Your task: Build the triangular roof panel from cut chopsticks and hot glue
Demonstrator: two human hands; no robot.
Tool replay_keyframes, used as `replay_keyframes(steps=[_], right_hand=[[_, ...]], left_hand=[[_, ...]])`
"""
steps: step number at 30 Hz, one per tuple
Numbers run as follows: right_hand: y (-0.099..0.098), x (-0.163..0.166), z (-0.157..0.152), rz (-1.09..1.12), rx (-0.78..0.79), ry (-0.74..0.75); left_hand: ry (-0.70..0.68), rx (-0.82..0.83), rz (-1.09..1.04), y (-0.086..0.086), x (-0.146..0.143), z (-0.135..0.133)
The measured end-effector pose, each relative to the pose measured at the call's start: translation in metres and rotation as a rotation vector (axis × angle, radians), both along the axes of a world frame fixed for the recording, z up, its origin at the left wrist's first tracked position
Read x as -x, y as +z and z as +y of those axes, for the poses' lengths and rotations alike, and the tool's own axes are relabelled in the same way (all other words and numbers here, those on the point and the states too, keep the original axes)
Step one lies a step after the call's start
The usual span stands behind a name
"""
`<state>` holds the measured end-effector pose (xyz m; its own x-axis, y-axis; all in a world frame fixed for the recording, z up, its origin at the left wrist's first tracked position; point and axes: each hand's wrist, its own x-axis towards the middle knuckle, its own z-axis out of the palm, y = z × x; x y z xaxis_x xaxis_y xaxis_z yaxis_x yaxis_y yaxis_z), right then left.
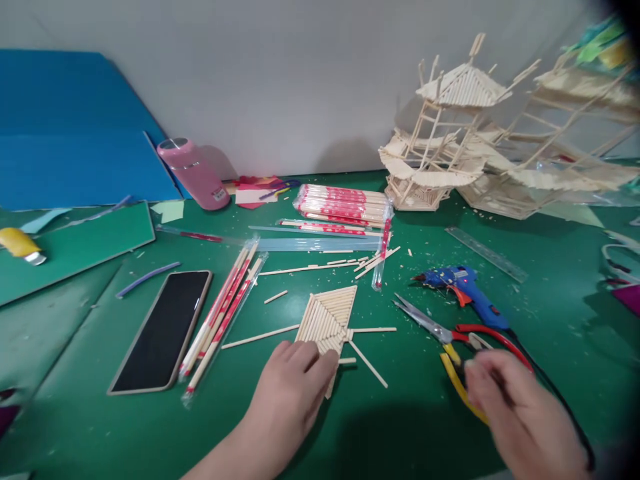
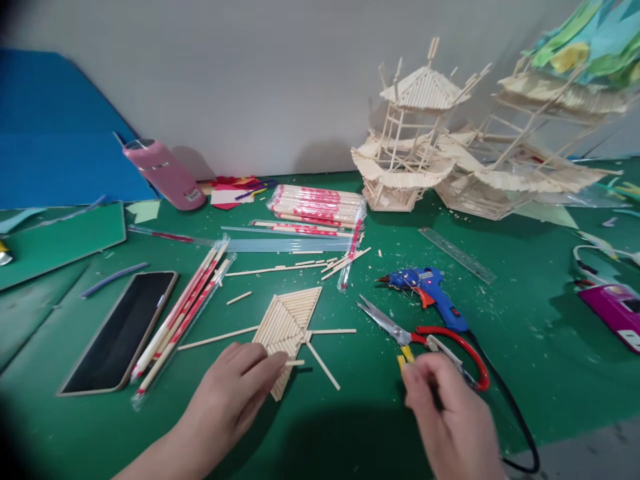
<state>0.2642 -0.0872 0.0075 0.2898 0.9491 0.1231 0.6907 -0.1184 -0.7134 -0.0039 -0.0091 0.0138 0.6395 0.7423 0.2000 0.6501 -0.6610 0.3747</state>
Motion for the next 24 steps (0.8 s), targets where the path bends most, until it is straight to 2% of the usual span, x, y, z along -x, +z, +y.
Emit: replay_keyframes(steps=[3,5,8,11,14,17,20,22,24], right_hand=[[0.01,0.04,0.02,0.009,0.045,0.254],[0.011,0.059,0.031,0.046,0.043,0.297],[0.01,0.081,0.039,0.239,0.075,0.357],[0.009,0.097,0.039,0.522,0.057,0.441],[0.009,0.104,0.035,0.771,0.036,0.459],[0.009,0.097,0.035,0.862,0.011,0.343],[0.009,0.07,0.043,0.805,-0.024,0.152],[0.007,0.047,0.051,0.704,-0.047,0.019],[0.006,0.028,0.057,0.434,-0.111,-0.106]], left_hand=[[-0.032,-0.01,0.045,-0.007,-0.001,0.001],[-0.03,0.001,0.012,-0.008,0.0,-0.001],[0.025,0.081,-0.174,-0.003,0.0,-0.007],[0.082,0.437,-0.425,0.007,-0.006,-0.015],[0.114,0.631,-0.598,0.012,-0.016,-0.021],[0.051,0.618,-0.647,0.01,-0.023,-0.023],[-0.022,0.409,-0.663,0.008,-0.019,-0.017],[0.029,0.302,-0.613,0.01,-0.013,-0.008],[0.098,0.217,-0.499,0.012,-0.007,0.006]])
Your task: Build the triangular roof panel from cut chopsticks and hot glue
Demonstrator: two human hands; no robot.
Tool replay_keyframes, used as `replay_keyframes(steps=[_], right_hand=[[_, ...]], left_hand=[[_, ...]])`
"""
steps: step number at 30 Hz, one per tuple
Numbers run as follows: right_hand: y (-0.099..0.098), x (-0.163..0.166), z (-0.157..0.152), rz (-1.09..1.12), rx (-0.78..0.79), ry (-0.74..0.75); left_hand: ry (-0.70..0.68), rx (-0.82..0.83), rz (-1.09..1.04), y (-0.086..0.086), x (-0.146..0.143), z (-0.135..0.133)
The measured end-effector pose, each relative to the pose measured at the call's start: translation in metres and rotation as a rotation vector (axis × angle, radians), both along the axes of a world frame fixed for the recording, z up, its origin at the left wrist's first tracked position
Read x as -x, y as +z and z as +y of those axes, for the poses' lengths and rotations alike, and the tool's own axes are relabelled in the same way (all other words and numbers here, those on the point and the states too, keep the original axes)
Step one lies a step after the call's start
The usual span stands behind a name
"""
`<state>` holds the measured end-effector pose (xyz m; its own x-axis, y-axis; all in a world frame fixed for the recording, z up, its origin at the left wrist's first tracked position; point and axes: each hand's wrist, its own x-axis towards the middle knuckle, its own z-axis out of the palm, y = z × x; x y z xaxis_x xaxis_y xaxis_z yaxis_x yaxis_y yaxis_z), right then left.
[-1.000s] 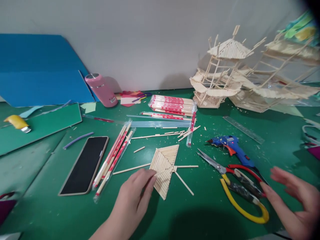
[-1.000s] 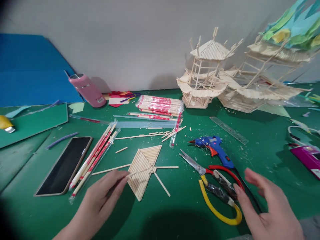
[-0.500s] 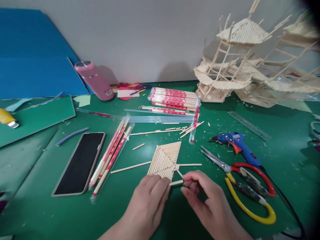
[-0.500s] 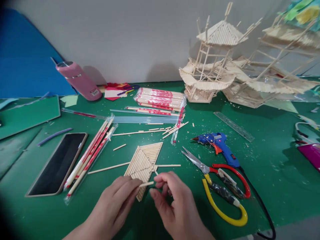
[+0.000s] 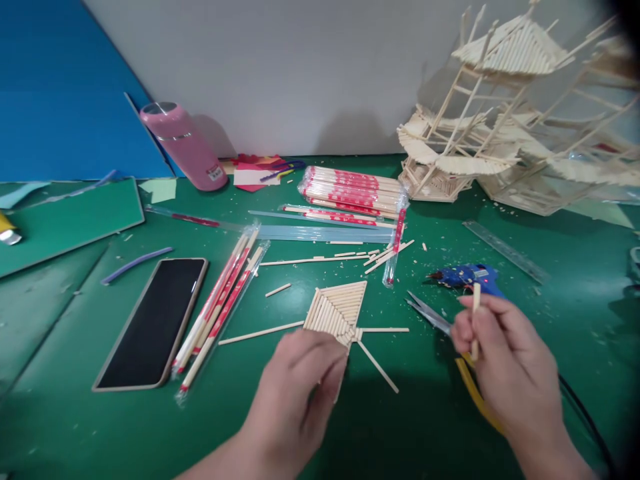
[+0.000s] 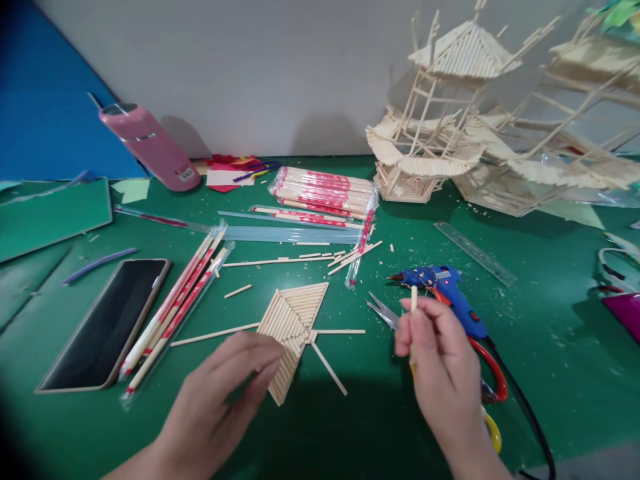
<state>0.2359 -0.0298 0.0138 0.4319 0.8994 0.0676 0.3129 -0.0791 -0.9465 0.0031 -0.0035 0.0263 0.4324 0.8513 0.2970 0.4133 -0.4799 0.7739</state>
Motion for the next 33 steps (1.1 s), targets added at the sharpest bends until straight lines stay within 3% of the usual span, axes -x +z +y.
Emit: replay_keyframes(steps=[2,4,6,9,17,33], right_hand=[[0.001,-0.007,0.003,-0.316,0.001,0.058],[0.002,-0.002,0.004,-0.466,0.026,0.306],[0.002,0.011,0.003,-0.439,0.08,0.545],[-0.004,0.027,0.004,-0.384,0.131,0.676],[-0.024,0.032,0.007,-0.514,-0.001,0.712],[-0.028,0.034,0.012,-0.644,-0.158,0.618]], left_hand=[[0.082,-0.063,0.108,0.002,0.003,0.013],[0.097,-0.134,0.16,-0.001,0.002,0.024],[0.051,-0.186,0.176,-0.007,0.0,0.031],[-0.032,-0.211,0.183,-0.019,-0.002,0.035],[-0.162,-0.149,0.235,-0.037,0.002,0.035],[-0.209,-0.171,0.264,-0.038,0.003,0.037]])
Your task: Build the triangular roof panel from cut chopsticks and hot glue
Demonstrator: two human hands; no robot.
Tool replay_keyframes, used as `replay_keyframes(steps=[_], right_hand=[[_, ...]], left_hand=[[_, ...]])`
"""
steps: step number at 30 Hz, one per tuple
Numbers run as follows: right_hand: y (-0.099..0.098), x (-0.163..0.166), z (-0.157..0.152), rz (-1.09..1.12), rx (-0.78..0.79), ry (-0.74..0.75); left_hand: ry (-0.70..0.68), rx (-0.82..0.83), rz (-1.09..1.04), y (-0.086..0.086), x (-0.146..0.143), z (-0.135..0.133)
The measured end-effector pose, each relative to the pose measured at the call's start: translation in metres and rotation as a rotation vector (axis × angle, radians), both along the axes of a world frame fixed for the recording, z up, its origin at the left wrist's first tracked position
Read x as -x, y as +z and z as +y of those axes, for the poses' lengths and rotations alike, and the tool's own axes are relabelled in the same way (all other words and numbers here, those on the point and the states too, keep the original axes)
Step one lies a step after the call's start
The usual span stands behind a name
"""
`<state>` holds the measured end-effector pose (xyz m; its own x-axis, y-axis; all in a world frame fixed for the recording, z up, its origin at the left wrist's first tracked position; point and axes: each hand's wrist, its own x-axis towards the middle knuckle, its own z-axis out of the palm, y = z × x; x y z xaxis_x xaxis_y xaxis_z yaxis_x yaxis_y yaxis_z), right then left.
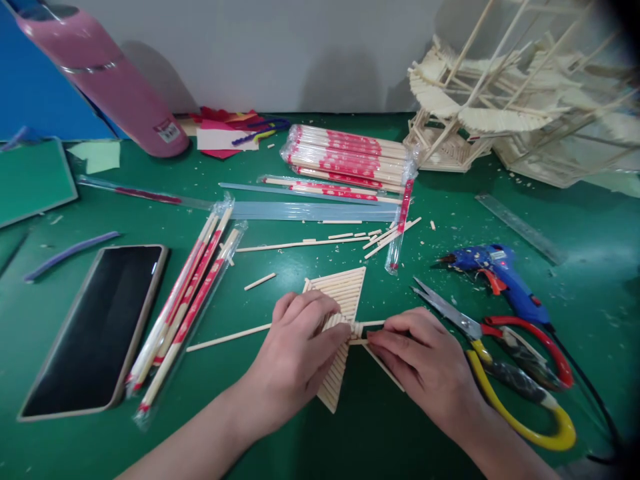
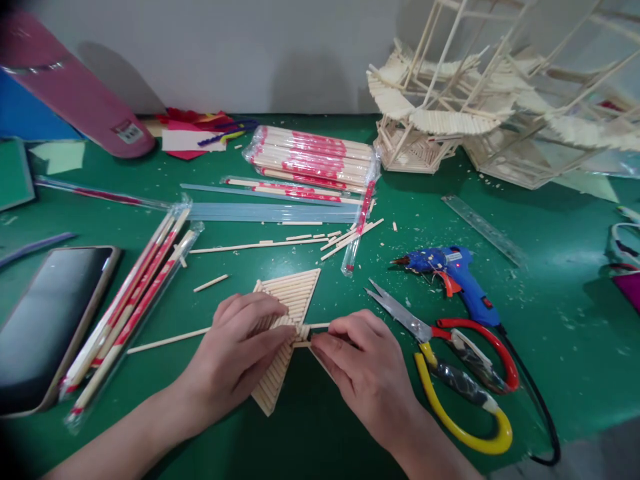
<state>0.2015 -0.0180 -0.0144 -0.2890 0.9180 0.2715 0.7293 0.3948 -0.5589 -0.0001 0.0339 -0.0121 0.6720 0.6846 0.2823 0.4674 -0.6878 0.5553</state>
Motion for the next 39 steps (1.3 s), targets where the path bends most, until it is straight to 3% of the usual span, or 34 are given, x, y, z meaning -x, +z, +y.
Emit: replay_keyframes(steps=[39], right_hand=[[0.0013,-0.0003,0.0031,-0.013,0.015,-0.005]], left_hand=[[-0.025,0.049,-0.024,0.0004,-0.0002,-0.0017]])
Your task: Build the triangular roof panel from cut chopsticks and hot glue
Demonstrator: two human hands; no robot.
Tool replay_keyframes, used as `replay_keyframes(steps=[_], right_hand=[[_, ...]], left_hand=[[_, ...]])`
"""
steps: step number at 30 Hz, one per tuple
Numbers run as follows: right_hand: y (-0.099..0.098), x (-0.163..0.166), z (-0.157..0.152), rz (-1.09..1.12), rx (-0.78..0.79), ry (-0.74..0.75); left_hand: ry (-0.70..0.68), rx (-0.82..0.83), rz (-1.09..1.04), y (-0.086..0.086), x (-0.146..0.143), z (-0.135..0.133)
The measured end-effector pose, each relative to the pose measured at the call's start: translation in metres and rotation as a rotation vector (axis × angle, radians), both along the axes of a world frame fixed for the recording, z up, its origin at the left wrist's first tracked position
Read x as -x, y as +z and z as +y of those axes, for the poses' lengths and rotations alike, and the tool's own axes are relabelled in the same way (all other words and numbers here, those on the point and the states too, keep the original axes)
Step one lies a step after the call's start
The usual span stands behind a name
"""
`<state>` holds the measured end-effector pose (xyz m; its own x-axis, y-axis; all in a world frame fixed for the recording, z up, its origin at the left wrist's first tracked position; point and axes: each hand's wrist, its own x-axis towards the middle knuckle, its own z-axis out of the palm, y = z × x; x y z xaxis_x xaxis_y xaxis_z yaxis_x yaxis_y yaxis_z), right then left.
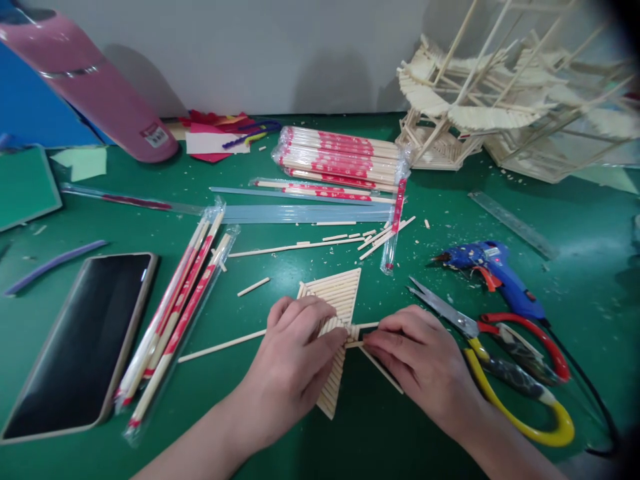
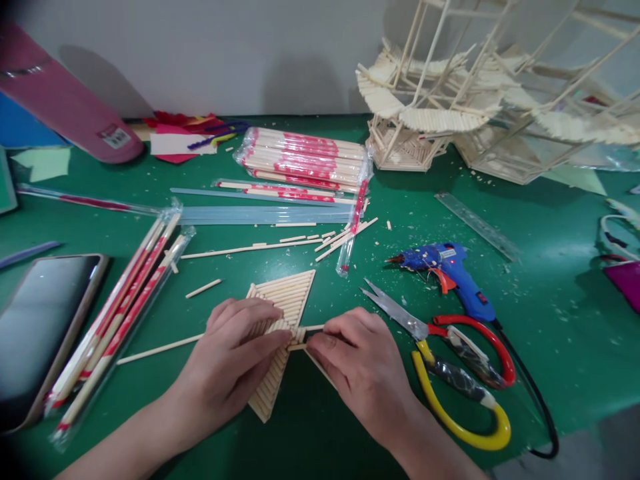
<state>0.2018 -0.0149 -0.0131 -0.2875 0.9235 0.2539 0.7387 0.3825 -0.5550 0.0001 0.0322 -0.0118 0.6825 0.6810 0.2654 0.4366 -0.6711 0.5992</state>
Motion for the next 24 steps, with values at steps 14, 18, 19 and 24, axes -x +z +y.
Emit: replay_keyframes(steps=[14,18,19,24], right_hand=[[0.001,-0.001,0.002,-0.04,0.015,0.004],[0.0,-0.002,0.001,-0.045,0.023,0.015],[0.0,-0.003,0.001,-0.045,0.034,0.016],[0.0,-0.001,-0.001,-0.031,0.062,-0.003]], left_hand=[[0.012,-0.091,0.0,0.002,-0.002,-0.012],[0.026,-0.149,0.019,0.0,-0.005,-0.015],[0.036,-0.161,0.022,-0.001,-0.007,-0.015],[0.051,-0.2,0.051,-0.001,-0.01,-0.017]])
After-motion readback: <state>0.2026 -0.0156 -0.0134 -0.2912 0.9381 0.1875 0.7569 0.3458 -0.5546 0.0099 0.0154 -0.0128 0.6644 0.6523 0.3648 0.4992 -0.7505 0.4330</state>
